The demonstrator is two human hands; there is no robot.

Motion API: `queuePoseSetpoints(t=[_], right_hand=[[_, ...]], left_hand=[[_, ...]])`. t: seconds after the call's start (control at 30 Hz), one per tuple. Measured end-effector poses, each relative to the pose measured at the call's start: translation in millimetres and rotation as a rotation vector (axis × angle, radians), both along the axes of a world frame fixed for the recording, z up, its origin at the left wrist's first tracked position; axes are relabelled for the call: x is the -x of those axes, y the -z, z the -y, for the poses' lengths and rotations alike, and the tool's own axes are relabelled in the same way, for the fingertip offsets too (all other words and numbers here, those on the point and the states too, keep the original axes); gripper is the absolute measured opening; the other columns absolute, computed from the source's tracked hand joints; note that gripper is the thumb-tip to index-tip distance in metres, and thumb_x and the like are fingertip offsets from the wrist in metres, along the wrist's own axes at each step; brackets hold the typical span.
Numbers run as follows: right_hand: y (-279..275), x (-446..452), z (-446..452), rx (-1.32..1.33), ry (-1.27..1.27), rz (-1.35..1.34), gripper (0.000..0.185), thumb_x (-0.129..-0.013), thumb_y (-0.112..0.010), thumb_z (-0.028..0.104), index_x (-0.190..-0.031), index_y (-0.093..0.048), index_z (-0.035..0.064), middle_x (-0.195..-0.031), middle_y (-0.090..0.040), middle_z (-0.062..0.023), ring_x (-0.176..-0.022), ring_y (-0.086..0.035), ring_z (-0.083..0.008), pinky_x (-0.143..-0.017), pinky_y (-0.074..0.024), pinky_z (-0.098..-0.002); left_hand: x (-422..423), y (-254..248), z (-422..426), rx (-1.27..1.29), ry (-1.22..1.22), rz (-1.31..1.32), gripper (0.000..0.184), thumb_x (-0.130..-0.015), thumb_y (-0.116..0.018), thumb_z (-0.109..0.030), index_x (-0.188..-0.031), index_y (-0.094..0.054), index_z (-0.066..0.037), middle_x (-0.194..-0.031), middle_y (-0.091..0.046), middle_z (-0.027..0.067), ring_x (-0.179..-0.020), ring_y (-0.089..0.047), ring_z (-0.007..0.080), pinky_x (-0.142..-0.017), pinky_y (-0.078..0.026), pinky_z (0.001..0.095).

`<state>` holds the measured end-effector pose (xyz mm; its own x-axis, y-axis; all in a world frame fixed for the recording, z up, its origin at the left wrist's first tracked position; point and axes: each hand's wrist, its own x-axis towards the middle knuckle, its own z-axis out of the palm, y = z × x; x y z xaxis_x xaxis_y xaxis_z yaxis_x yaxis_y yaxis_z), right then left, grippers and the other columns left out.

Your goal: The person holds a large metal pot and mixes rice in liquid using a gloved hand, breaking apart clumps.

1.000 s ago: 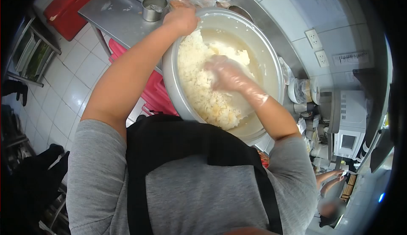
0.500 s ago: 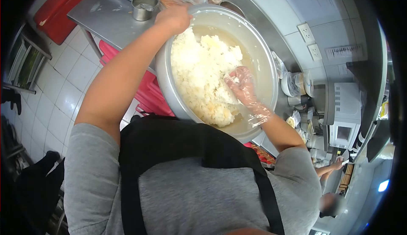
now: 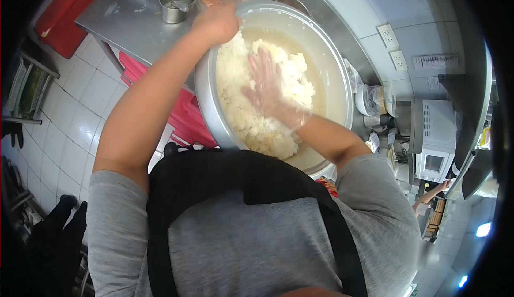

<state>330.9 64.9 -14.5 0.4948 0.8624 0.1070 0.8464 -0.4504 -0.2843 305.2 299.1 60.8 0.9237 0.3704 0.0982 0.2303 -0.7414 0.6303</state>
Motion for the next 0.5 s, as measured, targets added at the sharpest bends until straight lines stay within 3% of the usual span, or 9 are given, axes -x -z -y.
queuePoseSetpoints(t=[0.07, 0.13, 0.2, 0.27, 0.33, 0.4, 0.5], right_hand=[[8.7, -28.4, -11.5, -0.254, -0.004, -0.454, 0.078, -0.087, -0.055, 0.051, -0.150, -0.022, 0.0164, -0.157, -0.006, -0.0145, -0.144, -0.008, -0.0306, -0.113, -0.0112, -0.0500], [-3.0, -57.6, -12.9, -0.324, 0.095, -0.792, 0.070, -0.087, -0.058, 0.046, -0.146, -0.032, 0.0176, -0.154, -0.017, -0.0140, -0.141, -0.018, -0.0287, -0.113, -0.0193, -0.0459], [-37.3, -73.6, 7.3, -0.181, 0.164, -0.797, 0.054, -0.087, -0.062, 0.040, -0.133, -0.047, 0.0163, -0.144, -0.034, -0.0135, -0.132, -0.034, -0.0266, -0.107, -0.0306, -0.0417], [-86.9, -72.3, 26.5, 0.067, 0.156, -0.521, 0.033, -0.086, -0.066, 0.032, -0.113, -0.063, 0.0130, -0.129, -0.051, -0.0122, -0.119, -0.050, -0.0238, -0.098, -0.0428, -0.0379], [-119.6, -27.6, 36.5, 0.371, 0.241, -0.564, 0.018, -0.082, -0.069, 0.023, -0.083, -0.063, 0.0066, -0.107, -0.059, -0.0089, -0.097, -0.060, -0.0215, -0.084, -0.0501, -0.0360], [-90.4, -0.5, 64.7, 0.354, -0.221, -0.279, 0.021, -0.076, -0.072, 0.011, -0.095, -0.063, 0.0082, -0.099, -0.063, -0.0095, -0.095, -0.062, -0.0224, -0.082, -0.0506, -0.0329], [-66.2, 33.5, 62.5, 0.299, -0.275, -0.160, 0.018, -0.075, -0.068, 0.005, -0.091, -0.059, 0.0046, -0.099, -0.059, -0.0109, -0.095, -0.061, -0.0276, -0.081, -0.0510, -0.0358]], left_hand=[[-1.2, -0.2, -2.6, -0.001, -0.007, -0.004, 0.042, -0.093, -0.049, -0.029, -0.128, -0.048, -0.006, -0.116, -0.061, 0.0218, -0.109, -0.057, 0.0383, -0.094, -0.044, 0.0468], [-0.8, -1.2, -2.2, -0.003, -0.029, -0.036, 0.043, -0.093, -0.049, -0.029, -0.129, -0.047, -0.006, -0.116, -0.061, 0.0217, -0.109, -0.057, 0.0379, -0.094, -0.044, 0.0464], [-2.1, -1.4, -2.6, -0.003, -0.047, -0.063, 0.043, -0.093, -0.049, -0.029, -0.130, -0.047, -0.007, -0.116, -0.061, 0.0215, -0.109, -0.057, 0.0375, -0.093, -0.044, 0.0460], [-4.8, 0.1, -3.5, -0.003, -0.060, -0.084, 0.044, -0.093, -0.049, -0.029, -0.130, -0.046, -0.007, -0.117, -0.061, 0.0213, -0.110, -0.057, 0.0373, -0.093, -0.044, 0.0456], [-5.6, 2.9, -2.5, 0.003, -0.073, -0.055, 0.044, -0.092, -0.050, -0.029, -0.130, -0.047, -0.007, -0.116, -0.061, 0.0213, -0.110, -0.057, 0.0371, -0.094, -0.044, 0.0453], [-4.4, 3.0, -2.4, -0.007, -0.072, -0.036, 0.044, -0.091, -0.052, -0.029, -0.130, -0.047, -0.007, -0.116, -0.061, 0.0213, -0.110, -0.057, 0.0370, -0.093, -0.044, 0.0451], [-1.1, -0.3, -0.8, -0.035, -0.042, -0.046, 0.045, -0.089, -0.055, -0.029, -0.128, -0.048, -0.007, -0.116, -0.061, 0.0213, -0.110, -0.057, 0.0369, -0.093, -0.045, 0.0449]])
